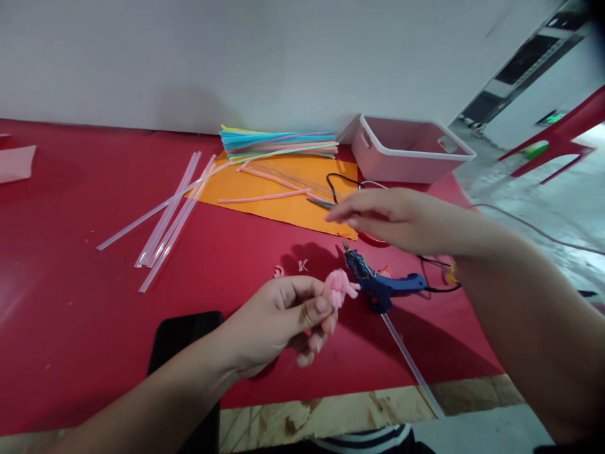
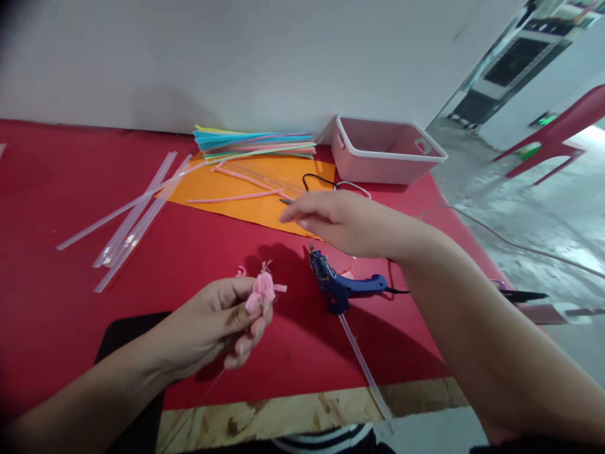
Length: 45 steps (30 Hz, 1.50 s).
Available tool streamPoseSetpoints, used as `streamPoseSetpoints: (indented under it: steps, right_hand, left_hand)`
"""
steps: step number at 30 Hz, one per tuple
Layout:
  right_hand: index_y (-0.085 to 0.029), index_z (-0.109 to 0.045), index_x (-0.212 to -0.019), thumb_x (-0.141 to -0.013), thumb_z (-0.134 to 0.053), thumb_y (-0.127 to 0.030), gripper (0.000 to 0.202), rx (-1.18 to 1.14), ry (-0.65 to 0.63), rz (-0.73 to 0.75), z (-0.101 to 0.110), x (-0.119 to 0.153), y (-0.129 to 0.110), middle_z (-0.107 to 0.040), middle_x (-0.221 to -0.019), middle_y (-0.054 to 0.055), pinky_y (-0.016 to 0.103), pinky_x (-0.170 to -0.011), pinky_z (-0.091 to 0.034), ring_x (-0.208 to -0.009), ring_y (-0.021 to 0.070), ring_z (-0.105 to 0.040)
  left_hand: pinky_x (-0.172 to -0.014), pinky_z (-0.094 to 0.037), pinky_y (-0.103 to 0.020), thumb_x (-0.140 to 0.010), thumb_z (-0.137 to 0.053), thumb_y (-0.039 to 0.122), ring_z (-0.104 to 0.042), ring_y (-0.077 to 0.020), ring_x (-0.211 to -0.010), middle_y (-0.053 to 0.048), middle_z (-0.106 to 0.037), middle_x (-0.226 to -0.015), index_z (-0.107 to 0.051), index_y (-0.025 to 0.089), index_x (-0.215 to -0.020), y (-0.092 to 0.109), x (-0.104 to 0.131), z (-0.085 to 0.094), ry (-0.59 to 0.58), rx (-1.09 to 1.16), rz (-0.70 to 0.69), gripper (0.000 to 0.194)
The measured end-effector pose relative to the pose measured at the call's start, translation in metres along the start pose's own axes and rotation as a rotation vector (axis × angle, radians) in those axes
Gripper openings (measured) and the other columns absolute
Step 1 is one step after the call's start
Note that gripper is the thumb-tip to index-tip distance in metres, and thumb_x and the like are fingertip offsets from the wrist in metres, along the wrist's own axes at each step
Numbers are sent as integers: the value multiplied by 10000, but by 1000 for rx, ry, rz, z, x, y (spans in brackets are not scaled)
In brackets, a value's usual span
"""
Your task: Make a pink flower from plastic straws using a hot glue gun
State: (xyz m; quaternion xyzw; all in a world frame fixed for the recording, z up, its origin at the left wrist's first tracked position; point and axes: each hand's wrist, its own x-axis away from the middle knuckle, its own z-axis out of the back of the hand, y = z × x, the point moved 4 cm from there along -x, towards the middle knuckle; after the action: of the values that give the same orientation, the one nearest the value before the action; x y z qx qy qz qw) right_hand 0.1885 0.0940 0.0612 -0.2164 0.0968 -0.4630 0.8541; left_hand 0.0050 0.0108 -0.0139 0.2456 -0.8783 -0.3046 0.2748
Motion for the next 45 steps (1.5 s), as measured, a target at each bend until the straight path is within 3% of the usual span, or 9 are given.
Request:
streamPoseSetpoints:
  steps: [2, 5, 9, 16, 22, 25, 28, 34, 45]
  right_hand:
    - [-268, -684, -1130, -954, -437, -297, 305, 157, -52, -129, -7, 37, 20, -725, -1149, 52, 452, -918, -553, -1061, 261, -683]
    - [-250, -628, -1192, -940, -430, -260, 320, 262, -120, -227, -29, 84, 39, -683, -1235, 91, 465, -909, -551, -1113, 288, -660]
    - [-227, -556, -1283, -831, -472, -125, 471, 313, -105, -267, -58, 110, 39, -652, -1265, 96, 445, -960, -516, -1146, 276, -636]
    - [-217, -600, -1152, -729, -493, -57, 465, 291, 40, -214, -64, 102, 36, -687, -1109, 91, 391, -883, -517, -1042, 261, -657]
    - [-274, -561, -1108, -754, -628, -194, 368, 249, 481, -114, -32, 94, 6, -711, -850, 41, 311, -587, -510, -662, 203, -669]
    - [-286, -570, -996, -754, -585, -185, 262, 141, 621, 38, -34, 85, -17, -686, -754, 1, 288, -544, -493, -586, 177, -649]
    - [-257, -565, -979, -707, -563, -142, 295, 44, 614, 151, -47, 78, -26, -678, -781, 14, 278, -584, -512, -654, 174, -666]
    - [-226, -599, -996, -712, -542, -145, 301, -91, 567, 143, -68, 81, -16, -665, -816, 34, 283, -584, -518, -667, 171, -649]
    - [-232, -562, -903, -733, -561, -205, 173, -5, 555, 102, -65, 82, -17, -603, -717, 1, 262, -509, -458, -567, 137, -580]
  left_hand:
    - [-362, -344, -103, -783, -798, 358, -413, -24, -439, 35, -568, -604, -590, 139, -668, 1, -1, 0, 37, 47, -22, 323]
    - [-366, -276, -85, -747, -833, 326, -368, -10, -436, 33, -573, -598, -555, 137, -652, 2, -2, 2, 89, 73, -31, 349]
    - [-377, -260, -95, -750, -829, 312, -330, -10, -426, 42, -548, -560, -541, 142, -655, 1, -3, 3, 120, 87, -46, 348]
    - [-397, -245, -107, -796, -784, 338, -304, -17, -436, 52, -505, -548, -585, 140, -691, 2, -3, 2, 130, 135, -89, 301]
    - [-394, -278, -103, -850, -719, 253, -356, -33, -452, 48, -510, -583, -568, 151, -717, 6, -3, 9, 265, 158, -139, 225]
    - [-377, -261, -88, -862, -706, 251, -345, -31, -451, 51, -526, -616, -557, 160, -738, 10, -3, 11, 347, 182, -188, 215]
    - [-359, -255, -76, -914, -638, 232, -309, -24, -428, 50, -530, -609, -554, 161, -738, 11, -2, 12, 419, 198, -187, 208]
    - [-324, -243, -63, -931, -605, 188, -311, -13, -409, 39, -540, -608, -576, 140, -716, 10, -3, 13, 501, 201, -145, 222]
    - [-317, -222, -67, -909, -602, 159, -213, -3, -404, 34, -483, -580, -656, 111, -654, 10, -1, 11, 518, 245, -125, 265]
